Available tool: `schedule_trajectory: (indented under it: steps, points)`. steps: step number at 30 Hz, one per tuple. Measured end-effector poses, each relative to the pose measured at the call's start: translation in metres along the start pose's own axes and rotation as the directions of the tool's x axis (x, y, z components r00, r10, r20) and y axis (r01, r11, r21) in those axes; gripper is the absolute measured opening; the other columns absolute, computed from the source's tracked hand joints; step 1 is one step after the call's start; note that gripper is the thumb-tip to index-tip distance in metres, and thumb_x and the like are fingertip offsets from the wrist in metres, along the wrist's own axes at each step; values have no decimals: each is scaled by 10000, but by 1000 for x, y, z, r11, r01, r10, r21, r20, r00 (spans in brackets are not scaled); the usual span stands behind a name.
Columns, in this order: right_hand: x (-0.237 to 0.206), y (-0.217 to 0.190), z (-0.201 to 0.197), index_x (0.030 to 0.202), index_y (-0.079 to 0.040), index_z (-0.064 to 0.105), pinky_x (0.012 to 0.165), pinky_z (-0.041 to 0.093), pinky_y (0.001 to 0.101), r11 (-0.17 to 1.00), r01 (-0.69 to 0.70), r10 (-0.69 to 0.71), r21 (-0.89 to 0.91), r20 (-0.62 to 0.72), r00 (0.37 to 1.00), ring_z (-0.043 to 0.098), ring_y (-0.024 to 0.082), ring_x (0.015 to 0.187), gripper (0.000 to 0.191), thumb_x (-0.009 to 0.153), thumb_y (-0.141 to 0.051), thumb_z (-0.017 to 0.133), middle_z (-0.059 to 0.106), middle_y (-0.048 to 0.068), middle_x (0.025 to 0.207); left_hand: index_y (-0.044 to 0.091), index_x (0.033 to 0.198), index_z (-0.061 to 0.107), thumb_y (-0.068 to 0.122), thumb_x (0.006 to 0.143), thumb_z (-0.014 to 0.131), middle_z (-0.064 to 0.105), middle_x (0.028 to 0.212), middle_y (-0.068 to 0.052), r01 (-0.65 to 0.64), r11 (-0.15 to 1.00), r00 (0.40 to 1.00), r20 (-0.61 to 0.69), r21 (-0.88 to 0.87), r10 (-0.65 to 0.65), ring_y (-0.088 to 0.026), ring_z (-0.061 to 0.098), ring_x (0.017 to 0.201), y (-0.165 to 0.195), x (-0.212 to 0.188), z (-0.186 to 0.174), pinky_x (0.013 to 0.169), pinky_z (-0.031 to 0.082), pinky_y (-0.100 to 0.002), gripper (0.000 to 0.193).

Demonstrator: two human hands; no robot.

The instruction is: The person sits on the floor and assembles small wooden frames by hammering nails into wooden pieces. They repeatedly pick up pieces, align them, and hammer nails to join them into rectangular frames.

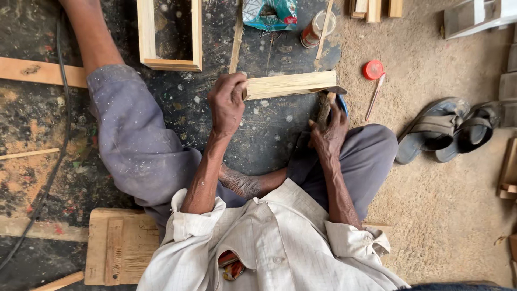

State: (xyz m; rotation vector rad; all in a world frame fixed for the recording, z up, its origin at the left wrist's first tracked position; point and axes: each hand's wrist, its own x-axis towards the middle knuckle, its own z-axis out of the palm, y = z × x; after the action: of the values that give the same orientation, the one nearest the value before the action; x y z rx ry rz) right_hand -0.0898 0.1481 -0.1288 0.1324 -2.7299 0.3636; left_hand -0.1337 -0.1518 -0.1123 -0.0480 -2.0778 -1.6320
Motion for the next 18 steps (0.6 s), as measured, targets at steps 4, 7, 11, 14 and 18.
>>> schedule_trajectory:
  steps: [4, 7, 11, 14, 18]
  points:
    - [40, 10, -1, 1528, -114, 458, 690, 584, 400, 745, -457, 357, 486, 289, 888, 684, 238, 861, 600, 1040, -414, 635, 662, 141, 1019, 35, 1051, 721, 2, 1010, 698, 723, 923, -73, 227, 938, 946, -170, -261, -276, -97, 600, 705, -13, -9, -1, 568, 522, -231, 58]
    - [76, 17, 2, 1449, -149, 487, 626, 519, 360, 66, -818, 380, 572, 743, 550, 643, 188, 710, 623, 1026, -600, 414, 638, 93, 852, 18, 1023, 697, 8, 989, 676, 699, 897, -68, 468, 765, 806, -143, -442, -575, -93, 599, 685, -19, -19, -2, 559, 547, -243, 42]
    - [87, 8, 17, 1291, -52, 662, 707, 568, 324, -6, -822, 338, 569, 775, 534, 665, 170, 811, 644, 1058, -591, 399, 693, 90, 970, 15, 970, 661, -50, 896, 612, 692, 927, -85, 710, 395, 507, 34, -583, -861, -151, 685, 784, -28, -40, -3, 655, 619, -352, 110]
    - [72, 5, 15, 1208, -20, 644, 857, 613, 409, -116, -731, 207, 673, 736, 645, 700, 259, 944, 336, 1012, -276, 550, 706, 150, 1049, 19, 964, 657, -40, 893, 604, 725, 1046, -108, 741, 251, 388, 91, -623, -917, -219, 720, 885, -42, -57, -10, 749, 645, -399, 106]
    - [61, 4, 1, 1228, -85, 511, 957, 614, 413, -23, -699, 160, 714, 693, 703, 708, 279, 1092, 485, 816, 134, 645, 735, 149, 1134, -14, 1031, 614, -58, 959, 619, 710, 1201, -184, 581, 192, 596, 252, -791, -763, -246, 713, 1025, -59, -69, -20, 977, 622, -390, 85]
